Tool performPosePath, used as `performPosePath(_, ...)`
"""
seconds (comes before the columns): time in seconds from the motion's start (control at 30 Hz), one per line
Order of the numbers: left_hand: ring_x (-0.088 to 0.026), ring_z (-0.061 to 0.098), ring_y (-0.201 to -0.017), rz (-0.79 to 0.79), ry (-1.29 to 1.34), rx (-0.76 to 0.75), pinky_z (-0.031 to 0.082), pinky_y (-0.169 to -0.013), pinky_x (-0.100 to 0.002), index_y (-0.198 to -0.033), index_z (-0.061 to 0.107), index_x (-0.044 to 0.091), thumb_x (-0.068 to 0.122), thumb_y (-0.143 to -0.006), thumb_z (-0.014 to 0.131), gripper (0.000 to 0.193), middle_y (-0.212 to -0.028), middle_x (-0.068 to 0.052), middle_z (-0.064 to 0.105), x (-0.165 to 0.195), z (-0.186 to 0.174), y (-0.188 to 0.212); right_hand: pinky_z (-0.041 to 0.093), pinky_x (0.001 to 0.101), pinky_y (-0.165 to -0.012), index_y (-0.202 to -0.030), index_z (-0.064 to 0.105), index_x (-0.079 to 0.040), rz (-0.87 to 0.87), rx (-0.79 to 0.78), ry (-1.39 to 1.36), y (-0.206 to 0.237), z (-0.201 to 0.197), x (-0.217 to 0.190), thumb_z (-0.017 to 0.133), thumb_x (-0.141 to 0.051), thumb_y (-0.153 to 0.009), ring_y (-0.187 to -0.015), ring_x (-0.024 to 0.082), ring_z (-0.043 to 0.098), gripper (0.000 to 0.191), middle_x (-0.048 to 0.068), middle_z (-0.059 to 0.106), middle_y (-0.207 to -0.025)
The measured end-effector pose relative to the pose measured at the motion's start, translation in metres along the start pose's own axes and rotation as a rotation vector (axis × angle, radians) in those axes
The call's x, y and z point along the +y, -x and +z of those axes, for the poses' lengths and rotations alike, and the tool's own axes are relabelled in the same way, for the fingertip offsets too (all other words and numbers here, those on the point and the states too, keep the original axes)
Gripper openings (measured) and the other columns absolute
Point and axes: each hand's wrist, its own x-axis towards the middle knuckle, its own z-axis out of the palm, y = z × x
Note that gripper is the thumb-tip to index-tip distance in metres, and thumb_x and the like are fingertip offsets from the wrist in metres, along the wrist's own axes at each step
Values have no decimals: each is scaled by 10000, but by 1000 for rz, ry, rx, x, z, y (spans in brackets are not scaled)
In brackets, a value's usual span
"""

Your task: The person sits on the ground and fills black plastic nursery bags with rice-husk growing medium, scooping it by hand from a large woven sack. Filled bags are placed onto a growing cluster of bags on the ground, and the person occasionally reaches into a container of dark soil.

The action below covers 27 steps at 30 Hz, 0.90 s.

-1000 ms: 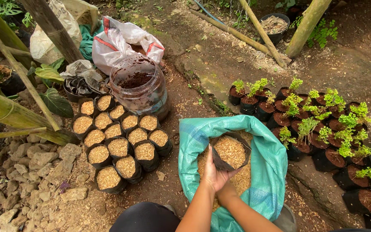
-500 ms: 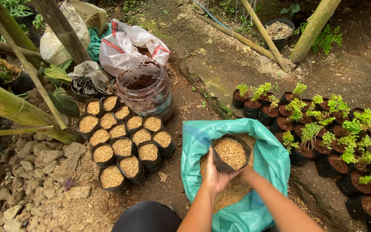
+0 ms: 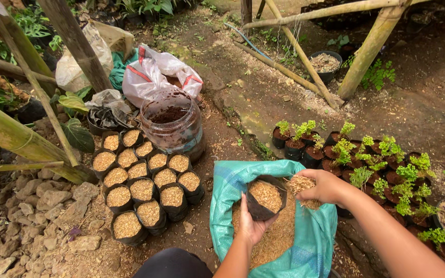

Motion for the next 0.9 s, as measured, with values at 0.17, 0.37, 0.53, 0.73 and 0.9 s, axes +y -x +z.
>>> performPosePath(0.17, -369, 590, -1350, -43, -107, 69, 514, -1099, -569, -1533, 410, 154, 783, -909, 290, 894, -1479, -200, 567, 2, 6, 6, 597, 357, -883, -1239, 720, -189, -24, -34, -166, 3, 7, -25, 882, -173, -686, -992, 165, 741, 576, 33, 801, -1084)
performPosePath(0.37, -384, 591, -1340, -80, -136, 10, 516, -1086, -581, -1525, 423, 129, 784, -922, 289, 901, -1471, -211, 565, -15, 17, -5, 524, 353, -994, -1254, 689, -203, -252, 18, 52, -5, 11, -9, 915, -238, -687, -1169, 190, 660, 612, 40, 704, -1245)
performPosePath(0.53, -391, 607, -1306, -121, -176, 26, 550, -1062, -568, -1508, 433, 123, 797, -920, 304, 904, -1438, -218, 571, -28, 23, -4, 506, 365, -1031, -1248, 686, -206, -378, 25, 184, -7, 23, 4, 936, -226, -647, -1221, 254, 622, 651, 69, 623, -1276)
performPosePath(0.73, -375, 648, -1233, -142, -175, 59, 593, -1016, -545, -1469, 465, 56, 792, -933, 349, 918, -1360, -242, 612, -36, 33, 4, 530, 374, -1015, -1213, 696, -172, -423, 86, 267, 10, 30, 9, 876, -54, -634, -1205, 298, 635, 617, 89, 593, -1292)
performPosePath(0.9, -327, 703, -1178, -146, -213, 43, 604, -995, -500, -1454, 470, 66, 803, -910, 337, 926, -1293, -216, 675, -30, 29, 3, 520, 423, -999, -1213, 710, -203, -366, 154, 441, 11, 53, -2, 843, 18, -633, -1209, 350, 605, 635, 136, 520, -1378)
